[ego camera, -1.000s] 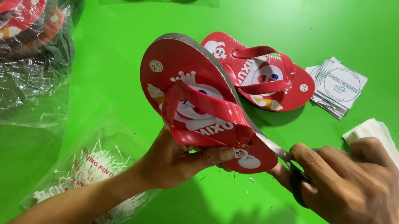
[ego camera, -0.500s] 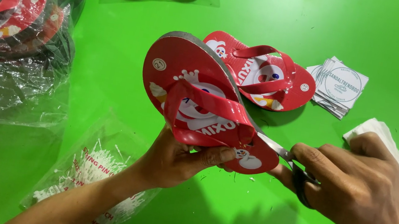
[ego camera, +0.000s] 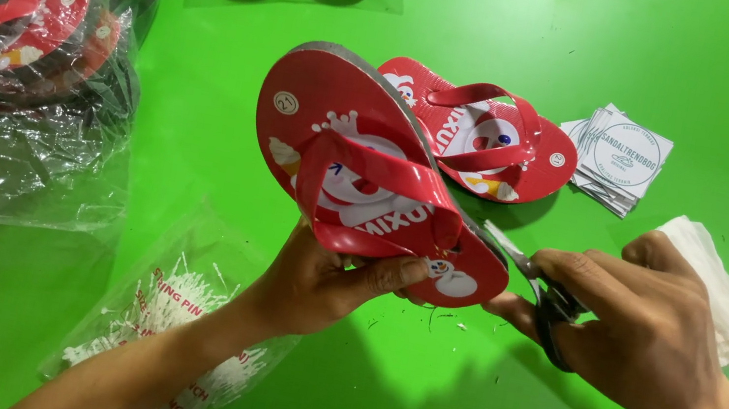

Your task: The person uses scissors to trim excess material from the edges of red flip-flops. They then wipe the flip-flops with a white cloth and place them into a clear plastic bag. Finally, they cut a white zip tie from a bag of ties.

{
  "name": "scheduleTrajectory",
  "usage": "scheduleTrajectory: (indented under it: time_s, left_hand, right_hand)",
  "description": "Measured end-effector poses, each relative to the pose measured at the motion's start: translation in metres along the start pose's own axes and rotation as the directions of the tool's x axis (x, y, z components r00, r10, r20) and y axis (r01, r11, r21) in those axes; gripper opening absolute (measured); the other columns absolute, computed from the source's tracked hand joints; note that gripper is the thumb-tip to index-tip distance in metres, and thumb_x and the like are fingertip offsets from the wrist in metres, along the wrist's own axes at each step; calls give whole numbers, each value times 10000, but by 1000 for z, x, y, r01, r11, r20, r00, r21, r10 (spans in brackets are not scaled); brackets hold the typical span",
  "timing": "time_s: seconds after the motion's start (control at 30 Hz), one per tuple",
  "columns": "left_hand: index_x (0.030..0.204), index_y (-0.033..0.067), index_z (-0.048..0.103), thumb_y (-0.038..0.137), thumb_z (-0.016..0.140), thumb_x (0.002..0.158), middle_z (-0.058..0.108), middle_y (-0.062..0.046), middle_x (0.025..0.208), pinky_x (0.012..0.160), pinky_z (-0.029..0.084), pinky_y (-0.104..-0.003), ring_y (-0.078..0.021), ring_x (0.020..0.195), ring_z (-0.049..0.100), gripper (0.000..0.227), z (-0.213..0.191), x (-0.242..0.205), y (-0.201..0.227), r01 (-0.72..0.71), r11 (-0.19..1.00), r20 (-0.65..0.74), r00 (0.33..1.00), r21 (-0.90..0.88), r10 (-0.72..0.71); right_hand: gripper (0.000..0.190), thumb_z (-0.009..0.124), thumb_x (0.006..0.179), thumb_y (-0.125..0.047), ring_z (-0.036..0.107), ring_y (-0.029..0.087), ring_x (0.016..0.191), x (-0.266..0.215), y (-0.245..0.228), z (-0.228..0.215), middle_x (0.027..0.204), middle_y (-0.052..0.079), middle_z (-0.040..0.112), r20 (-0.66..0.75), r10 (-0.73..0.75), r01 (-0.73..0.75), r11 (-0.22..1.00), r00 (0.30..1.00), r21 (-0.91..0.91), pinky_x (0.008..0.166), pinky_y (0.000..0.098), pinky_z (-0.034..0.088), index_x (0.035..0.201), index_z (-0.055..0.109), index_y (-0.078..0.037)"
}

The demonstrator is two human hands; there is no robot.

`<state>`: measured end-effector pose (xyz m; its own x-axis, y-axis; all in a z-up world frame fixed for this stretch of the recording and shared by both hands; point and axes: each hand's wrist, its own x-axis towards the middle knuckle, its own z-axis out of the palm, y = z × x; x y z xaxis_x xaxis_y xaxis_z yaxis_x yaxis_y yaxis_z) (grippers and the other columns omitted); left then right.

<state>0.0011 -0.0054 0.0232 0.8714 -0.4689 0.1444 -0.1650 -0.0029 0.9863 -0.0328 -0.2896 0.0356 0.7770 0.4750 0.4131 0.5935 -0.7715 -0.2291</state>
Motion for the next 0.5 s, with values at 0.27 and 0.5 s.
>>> scheduleTrajectory:
  time_s: [0.27,0.5]
  left_hand:
    - [1019,36,737,219,714,935,779,-77,949,709,698,-298,-190,804,754,203,-13,12,4,92,996,-124,988,-15,-93]
    - [996,42,737,247,680,967,753,-28,910,673,686,-314,-171,807,734,215,-15,17,-6,92,996,-220,972,18,-86]
  right_hand:
    - [461,855,620,-501,703,51,541,14,-30,-30,688,-47,818,257,242,-341,810,936,478,490,210,591,922,803,-157]
    - [784,74,1111,-656,725,301,927,73,-84,-49,1037,107,683,386,-489,-329,203,782,922,825,391,522,1069,570,-50]
